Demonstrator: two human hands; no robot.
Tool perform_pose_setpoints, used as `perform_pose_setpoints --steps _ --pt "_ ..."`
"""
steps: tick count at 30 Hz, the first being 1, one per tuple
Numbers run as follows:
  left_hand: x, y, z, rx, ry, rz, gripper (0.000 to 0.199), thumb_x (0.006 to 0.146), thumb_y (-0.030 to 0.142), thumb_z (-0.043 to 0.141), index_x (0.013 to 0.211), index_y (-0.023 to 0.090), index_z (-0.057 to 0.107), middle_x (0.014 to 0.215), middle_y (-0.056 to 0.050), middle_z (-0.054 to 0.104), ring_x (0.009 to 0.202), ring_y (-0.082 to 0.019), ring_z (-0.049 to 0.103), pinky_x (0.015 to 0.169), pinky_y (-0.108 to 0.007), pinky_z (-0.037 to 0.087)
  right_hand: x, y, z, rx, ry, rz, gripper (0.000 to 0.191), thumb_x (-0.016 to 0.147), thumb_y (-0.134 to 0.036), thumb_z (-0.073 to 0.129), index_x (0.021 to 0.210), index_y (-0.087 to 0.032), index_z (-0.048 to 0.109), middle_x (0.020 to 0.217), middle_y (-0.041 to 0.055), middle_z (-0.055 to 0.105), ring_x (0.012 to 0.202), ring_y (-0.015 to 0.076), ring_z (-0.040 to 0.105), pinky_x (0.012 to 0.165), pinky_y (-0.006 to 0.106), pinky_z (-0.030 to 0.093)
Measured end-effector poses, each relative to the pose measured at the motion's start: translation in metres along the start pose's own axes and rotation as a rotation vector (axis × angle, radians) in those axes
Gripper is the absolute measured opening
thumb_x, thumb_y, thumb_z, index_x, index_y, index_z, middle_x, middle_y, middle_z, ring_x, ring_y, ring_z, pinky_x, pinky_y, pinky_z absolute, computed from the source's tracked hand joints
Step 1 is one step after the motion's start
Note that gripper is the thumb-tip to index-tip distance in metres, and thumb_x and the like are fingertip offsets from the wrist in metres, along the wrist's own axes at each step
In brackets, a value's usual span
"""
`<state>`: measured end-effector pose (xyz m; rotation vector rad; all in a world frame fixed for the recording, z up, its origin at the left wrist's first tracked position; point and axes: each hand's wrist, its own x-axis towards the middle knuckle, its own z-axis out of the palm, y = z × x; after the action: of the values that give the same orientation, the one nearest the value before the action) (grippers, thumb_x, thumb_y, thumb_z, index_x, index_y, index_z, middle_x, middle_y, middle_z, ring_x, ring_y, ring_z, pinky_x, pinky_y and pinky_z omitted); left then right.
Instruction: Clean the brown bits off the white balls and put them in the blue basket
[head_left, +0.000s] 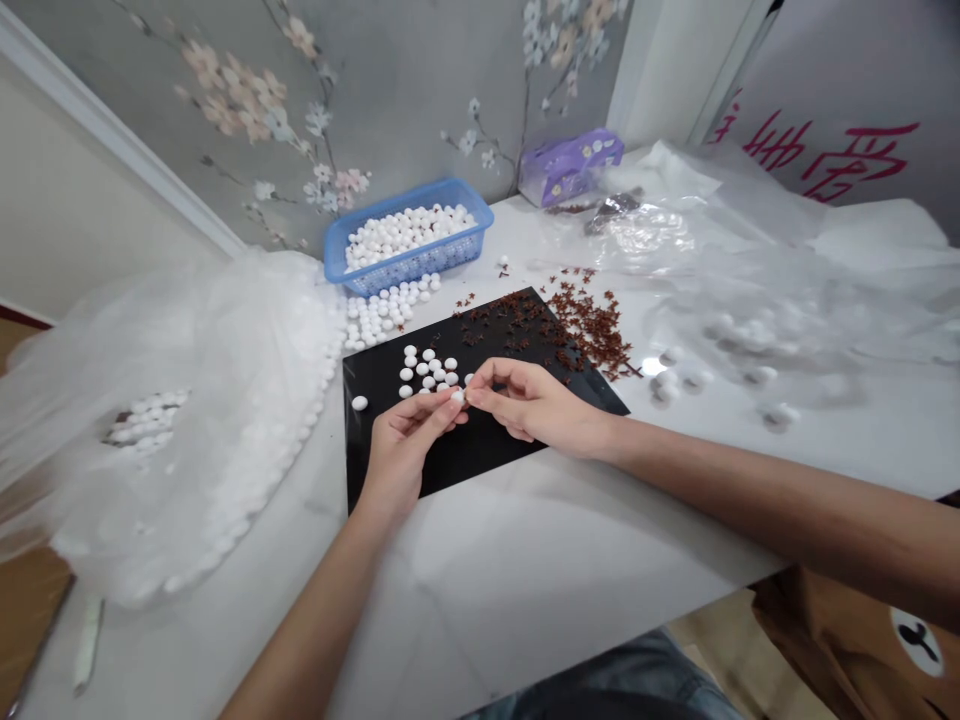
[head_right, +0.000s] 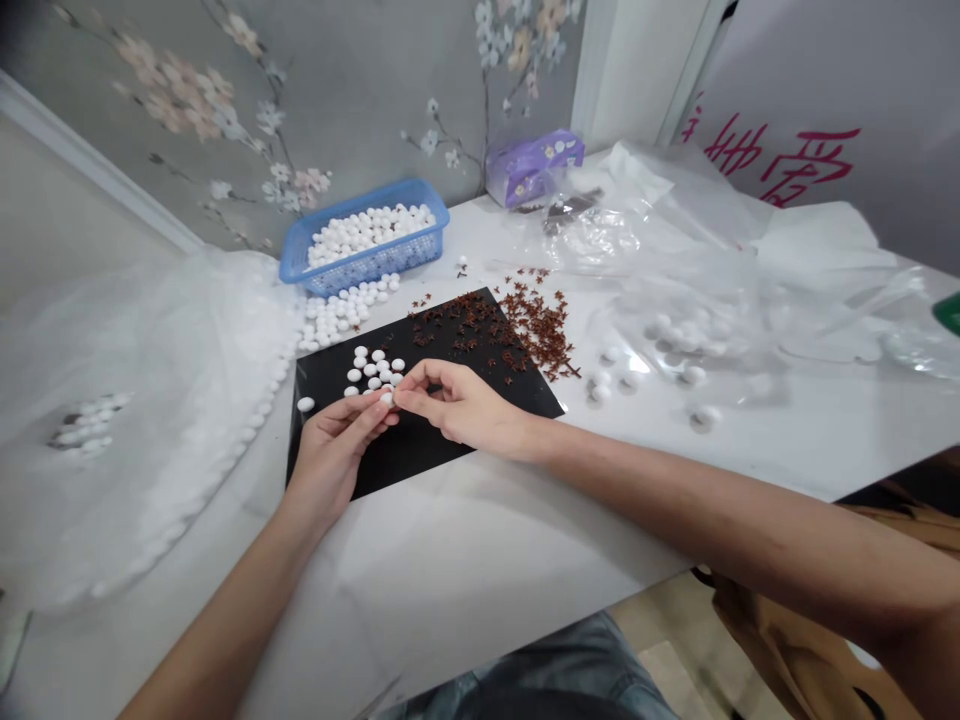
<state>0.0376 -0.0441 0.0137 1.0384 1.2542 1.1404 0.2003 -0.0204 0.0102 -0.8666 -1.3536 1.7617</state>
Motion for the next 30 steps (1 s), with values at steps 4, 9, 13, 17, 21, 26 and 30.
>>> perform_pose_setpoints --steps 4,9,13,17,21,26,30 --pt "-0.001 0.000 0.001 0.004 0.000 -0.001 0.013 0.066 0.026 0.072 0.077 0.020 0.071 0.081 -0.001 0.070 0.067 -0.008 0.060 0.069 -0.020 0.047 0.000 0.000 0.001 0.051 0.024 0.005 0.030 0.072 -0.043 0.064 0.076 -0.018 0.048 0.050 -0.0110 0.037 0.036 0.0004 0.022 0.032 0.015 0.018" --pt "-0.001 0.000 -0.001 0.013 -0.014 -0.001 0.013 0.065 0.026 0.072 0.076 0.020 0.071 0.085 -0.002 0.070 0.066 -0.008 0.060 0.071 -0.022 0.047 0.000 -0.001 -0.001 0.050 0.019 0.017 0.032 0.068 -0.043 0.068 0.075 -0.018 0.049 0.055 -0.0098 0.039 0.038 0.0004 0.024 0.032 0.015 0.018" --pt "-0.001 -0.002 -0.002 0.010 -0.039 -0.002 0.011 0.065 0.025 0.072 0.075 0.020 0.071 0.088 -0.002 0.070 0.066 -0.008 0.060 0.070 -0.021 0.048 -0.001 -0.001 0.000 -0.017 0.017 -0.022 0.031 0.068 -0.041 0.068 0.076 -0.017 0.050 0.058 -0.0087 0.041 0.040 0.0007 0.026 0.034 0.016 0.020" --pt "0.001 0.006 -0.005 0.095 -0.050 0.035 0.014 0.067 0.029 0.071 0.077 0.020 0.070 0.082 -0.002 0.069 0.066 -0.010 0.061 0.070 -0.023 0.048 0.002 -0.007 -0.003 -0.121 0.087 -0.052 0.031 0.066 -0.040 0.069 0.076 -0.017 0.051 0.059 -0.0077 0.042 0.044 0.0020 0.030 0.038 0.017 0.025" --pt "0.005 0.025 -0.020 0.330 0.077 0.234 0.019 0.071 0.034 0.066 0.084 0.021 0.067 0.085 -0.002 0.068 0.078 -0.015 0.062 0.073 -0.025 0.047 0.008 -0.012 -0.017 -0.279 0.292 -0.136 0.026 0.071 -0.038 0.064 0.071 -0.017 0.050 0.060 -0.0052 0.044 0.048 0.0044 0.035 0.045 0.020 0.029" --pt "0.018 0.028 -0.049 0.725 0.120 0.335 0.021 0.076 0.038 0.058 0.086 0.021 0.065 0.107 -0.004 0.063 0.102 -0.021 0.056 0.085 -0.030 0.042 0.011 -0.004 -0.030 -0.834 0.356 -0.244 0.015 0.073 -0.031 0.062 0.072 -0.017 0.057 0.064 -0.0016 0.049 0.055 0.0081 0.041 0.051 0.022 0.030" --pt "0.025 0.018 -0.060 0.957 0.113 0.420 0.021 0.077 0.038 0.056 0.086 0.022 0.064 0.106 -0.004 0.062 0.104 -0.021 0.054 0.094 -0.035 0.036 0.007 0.005 -0.022 -1.125 0.305 -0.218 0.015 0.075 -0.034 0.060 0.079 -0.019 0.060 0.079 0.0013 0.055 0.064 0.0108 0.049 0.052 0.023 0.027"
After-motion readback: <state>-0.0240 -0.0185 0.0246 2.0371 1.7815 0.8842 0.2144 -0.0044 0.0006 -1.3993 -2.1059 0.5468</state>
